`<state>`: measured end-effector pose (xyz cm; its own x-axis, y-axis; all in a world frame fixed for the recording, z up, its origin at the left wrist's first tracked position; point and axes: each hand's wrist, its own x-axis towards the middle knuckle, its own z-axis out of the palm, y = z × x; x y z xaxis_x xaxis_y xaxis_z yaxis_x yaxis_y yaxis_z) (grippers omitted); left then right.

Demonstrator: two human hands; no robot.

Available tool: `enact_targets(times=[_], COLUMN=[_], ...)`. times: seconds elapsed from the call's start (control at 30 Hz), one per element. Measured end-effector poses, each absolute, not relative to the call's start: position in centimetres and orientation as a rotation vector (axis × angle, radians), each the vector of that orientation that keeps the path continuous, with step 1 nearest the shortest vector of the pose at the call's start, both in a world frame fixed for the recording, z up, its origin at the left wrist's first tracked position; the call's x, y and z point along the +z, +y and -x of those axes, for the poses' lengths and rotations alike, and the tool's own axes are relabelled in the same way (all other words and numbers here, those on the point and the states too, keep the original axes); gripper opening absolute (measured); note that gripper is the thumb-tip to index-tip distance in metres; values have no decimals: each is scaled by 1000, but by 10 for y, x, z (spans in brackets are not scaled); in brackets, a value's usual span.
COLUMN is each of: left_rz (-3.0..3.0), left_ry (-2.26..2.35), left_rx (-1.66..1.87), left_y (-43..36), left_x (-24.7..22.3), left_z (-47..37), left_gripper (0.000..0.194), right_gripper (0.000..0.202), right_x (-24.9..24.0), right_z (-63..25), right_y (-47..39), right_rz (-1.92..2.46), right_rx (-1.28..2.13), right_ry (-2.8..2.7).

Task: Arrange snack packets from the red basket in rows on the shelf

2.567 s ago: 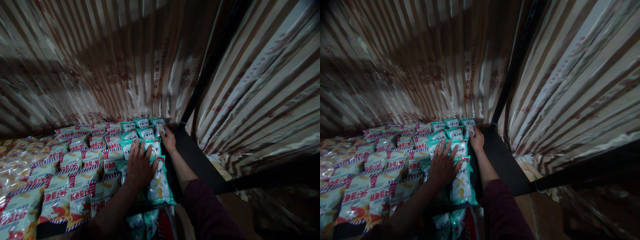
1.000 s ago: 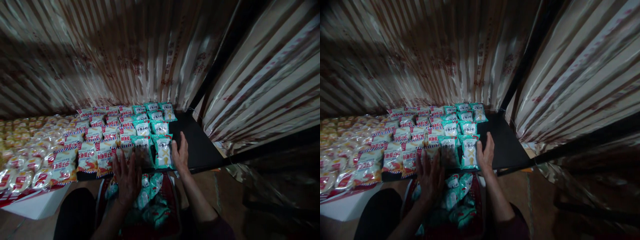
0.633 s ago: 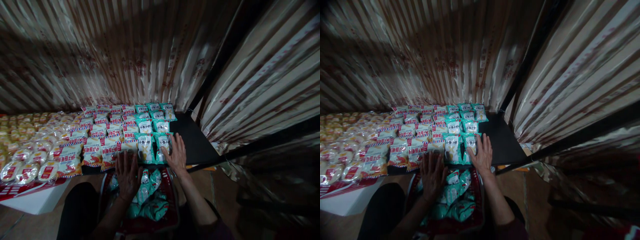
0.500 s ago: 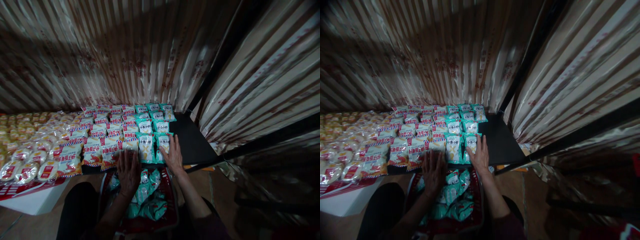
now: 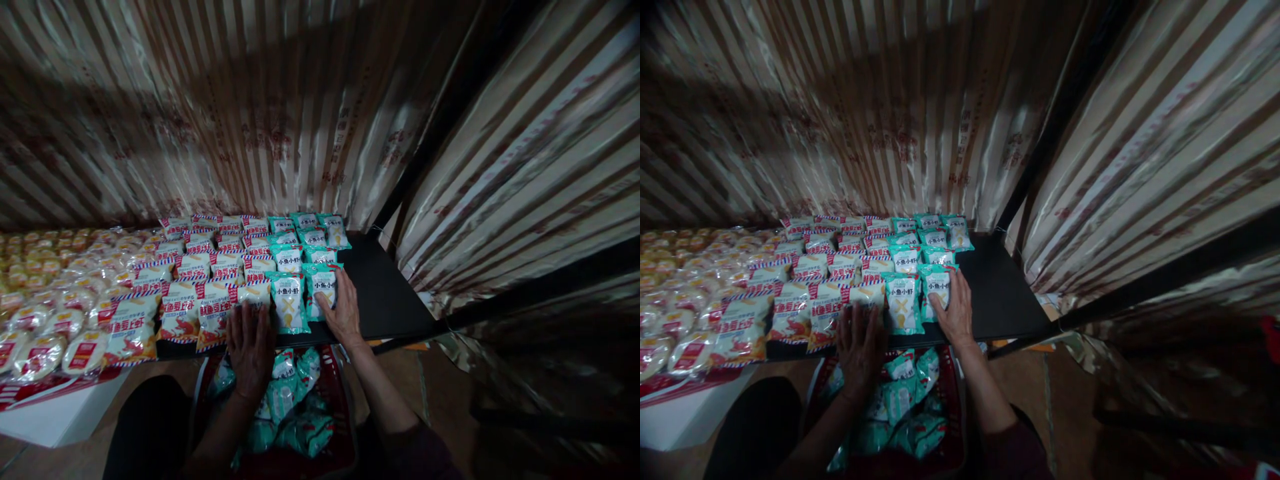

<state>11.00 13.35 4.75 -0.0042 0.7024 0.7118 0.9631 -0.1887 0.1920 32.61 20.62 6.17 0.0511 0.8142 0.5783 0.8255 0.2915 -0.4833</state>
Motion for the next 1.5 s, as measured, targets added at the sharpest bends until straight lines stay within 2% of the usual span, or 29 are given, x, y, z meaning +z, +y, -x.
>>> enact_targets(times=[0.27,0.57,0.7,0.83,1.03,1.2,1.5], left_rz=[1989,1983,2091,2255,2299,2307,2318], left_ry=[-1647,-1586,-1551,-1493,-1661,-1709,-1627], left_rx=[-1012,-1079,-1090,-1090,-1046,-1049,-1051], left_y=[131,129,123,118,124,129,136], left_x=[46,62,65,62,55,57,58], left_z=[-105,-112,-124,-145,-167,-173,-171], left_gripper=[73,74,71,74,75,79,75], right_gripper=[67,68,65,58,54,55,55], right_x=[58,84,97,98,100,107,122], right_z=[-336,-322,-287,-261,-256,-254,-251], right_y=[198,180,165,166,176,183,199], right_rz=[1533,1441,1284,1300,1357,1417,1419], right_rx=[-4,-301,-80,115,259,273,285], right_ry=[-1698,-1711,-1839,-1832,-1860,-1921,-1939])
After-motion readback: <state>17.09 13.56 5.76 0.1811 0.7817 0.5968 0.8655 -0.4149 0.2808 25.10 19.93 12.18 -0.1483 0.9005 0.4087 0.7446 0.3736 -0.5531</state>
